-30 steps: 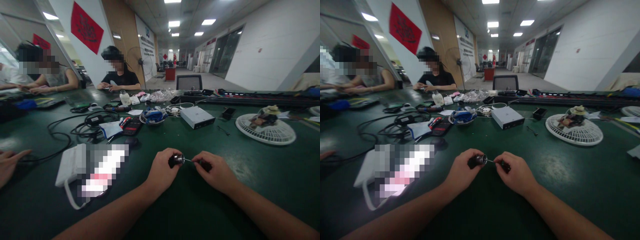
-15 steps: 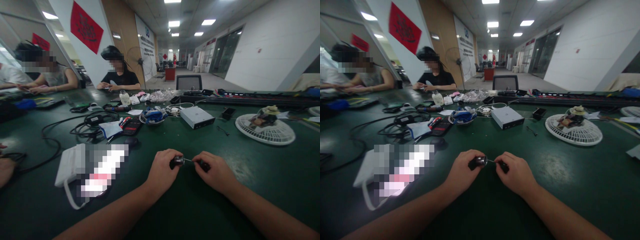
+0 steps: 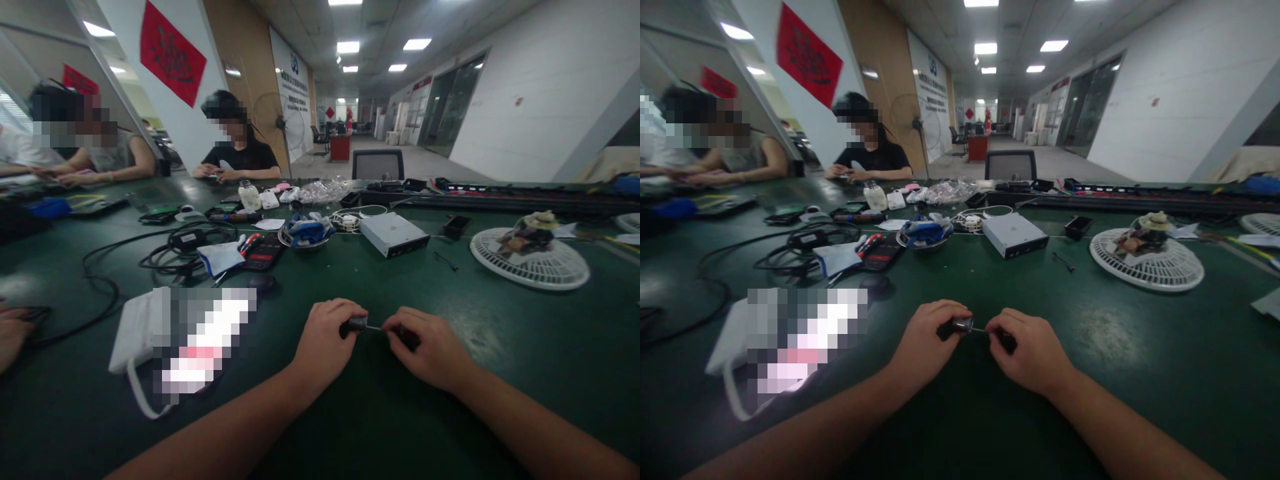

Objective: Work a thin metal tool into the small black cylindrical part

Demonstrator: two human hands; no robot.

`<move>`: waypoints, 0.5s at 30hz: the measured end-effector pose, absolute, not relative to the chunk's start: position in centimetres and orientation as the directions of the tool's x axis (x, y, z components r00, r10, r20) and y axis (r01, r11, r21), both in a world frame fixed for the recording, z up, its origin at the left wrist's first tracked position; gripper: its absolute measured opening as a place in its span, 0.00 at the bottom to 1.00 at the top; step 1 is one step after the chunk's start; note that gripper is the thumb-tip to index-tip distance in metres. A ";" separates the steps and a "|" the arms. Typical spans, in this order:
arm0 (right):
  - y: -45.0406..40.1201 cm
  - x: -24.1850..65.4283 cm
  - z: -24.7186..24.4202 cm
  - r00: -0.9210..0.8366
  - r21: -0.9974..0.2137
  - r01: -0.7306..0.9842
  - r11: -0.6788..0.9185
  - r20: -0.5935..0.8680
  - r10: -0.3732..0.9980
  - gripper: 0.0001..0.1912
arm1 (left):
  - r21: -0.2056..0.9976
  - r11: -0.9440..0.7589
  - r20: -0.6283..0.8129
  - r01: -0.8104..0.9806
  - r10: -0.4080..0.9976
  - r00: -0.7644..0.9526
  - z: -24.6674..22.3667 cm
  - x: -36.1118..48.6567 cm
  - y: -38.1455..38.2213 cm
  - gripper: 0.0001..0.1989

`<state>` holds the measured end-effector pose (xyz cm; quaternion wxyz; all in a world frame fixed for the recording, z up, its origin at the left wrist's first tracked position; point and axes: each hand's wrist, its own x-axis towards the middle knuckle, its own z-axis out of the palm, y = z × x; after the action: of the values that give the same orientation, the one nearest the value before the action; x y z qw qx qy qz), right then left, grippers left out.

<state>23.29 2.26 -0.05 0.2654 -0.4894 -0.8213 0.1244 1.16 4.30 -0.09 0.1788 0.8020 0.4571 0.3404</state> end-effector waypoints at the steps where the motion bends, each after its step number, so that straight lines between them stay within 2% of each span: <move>1: 2.3 23.3 0.0 -0.359 -0.471 0.740 0.480 0.326 0.874 0.07 | 0.594 -0.523 0.385 0.611 0.852 0.355 -0.1 1.1 4.3 0.18; 4: 2.3 23.4 0.0 -0.310 -0.455 0.776 0.436 0.328 0.893 0.07 | 0.575 -0.533 0.395 0.621 0.846 0.359 -0.1 1.1 4.2 0.18; 8: 2.3 23.3 0.0 -0.398 -0.449 0.746 0.491 0.291 0.870 0.07 | 0.570 -0.531 0.394 0.627 0.846 0.359 -0.1 1.1 4.2 0.18; 10: 2.2 23.3 0.1 -0.374 -0.446 0.752 0.486 0.319 0.871 0.07 | 0.568 -0.536 0.392 0.624 0.843 0.368 0.0 1.1 4.2 0.18; 13: 2.2 23.1 0.1 -0.319 -0.402 0.802 0.442 0.339 0.885 0.07 | 0.563 -0.543 0.399 0.623 0.839 0.371 0.1 1.1 4.2 0.18; 15: 2.1 23.1 0.1 -0.356 -0.369 0.804 0.466 0.328 0.875 0.07 | 0.560 -0.546 0.404 0.624 0.837 0.370 0.1 1.2 4.2 0.18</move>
<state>23.09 2.14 0.12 0.2446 -0.5118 -0.8204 0.0720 1.16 4.18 0.07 0.1584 0.8123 0.4496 0.3362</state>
